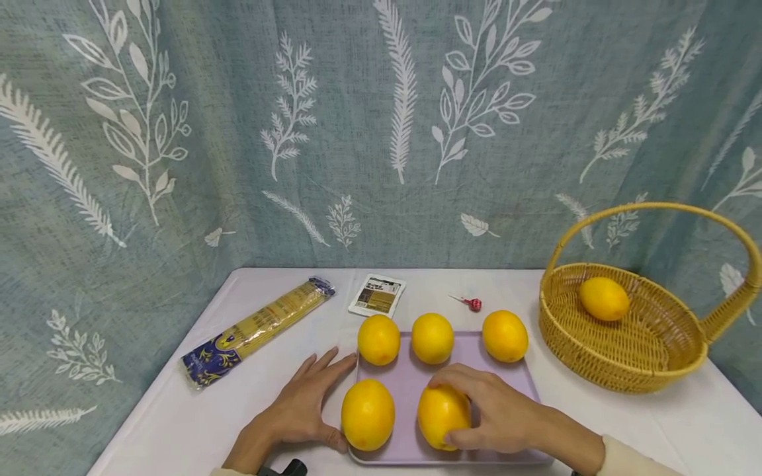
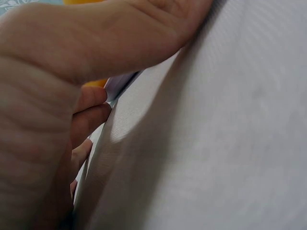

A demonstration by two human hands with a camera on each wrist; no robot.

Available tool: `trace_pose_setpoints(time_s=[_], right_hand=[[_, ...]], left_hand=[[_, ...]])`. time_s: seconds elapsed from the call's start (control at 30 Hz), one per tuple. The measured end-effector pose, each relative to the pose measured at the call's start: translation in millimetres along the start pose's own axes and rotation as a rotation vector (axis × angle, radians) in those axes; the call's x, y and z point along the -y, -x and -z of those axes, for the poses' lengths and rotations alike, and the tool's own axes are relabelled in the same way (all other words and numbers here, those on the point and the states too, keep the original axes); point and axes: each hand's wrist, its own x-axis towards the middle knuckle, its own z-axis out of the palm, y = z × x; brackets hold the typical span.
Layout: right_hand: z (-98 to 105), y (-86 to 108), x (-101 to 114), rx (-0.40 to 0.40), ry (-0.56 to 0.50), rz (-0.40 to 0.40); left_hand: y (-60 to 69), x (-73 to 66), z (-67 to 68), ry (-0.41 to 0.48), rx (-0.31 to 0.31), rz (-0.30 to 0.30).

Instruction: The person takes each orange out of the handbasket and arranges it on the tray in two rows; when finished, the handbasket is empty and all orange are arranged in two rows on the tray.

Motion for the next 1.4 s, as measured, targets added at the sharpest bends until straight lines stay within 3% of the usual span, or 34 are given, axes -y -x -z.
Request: trace_pose_setpoints(time_s=[0.7, 0.83, 0.93, 1.17, 1.27, 1.4], right_hand=[[11.2, -2.5, 5.1, 0.023, 0.064, 0.008], [24.5, -3.3, 0.6, -0.055, 0.096, 0.041], [40.7, -2.8, -10.4, -0.167, 0.114, 0.061], [79.4, 4.4, -49.2, -0.38, 0.195, 0.015], [93.2, 13.1, -66.3, -0.427, 0.266, -0.052], [114.0, 30.2, -89.8, -0.399, 0.364, -0.224]], left_hand=[[-0.8, -0.3, -0.7, 0.002, 0.0, -0.007], [0.9, -0.5, -1.0, -0.004, -0.004, -0.015], [1.4, -0.7, -0.6, -0.005, -0.006, -0.016], [2.2, 0.0, 0.8, -0.008, -0.009, -0.01], [2.1, 0.8, 0.4, -0.008, -0.006, -0.009], [1.4, 1.5, -0.3, -0.007, 0.0, -0.016]])
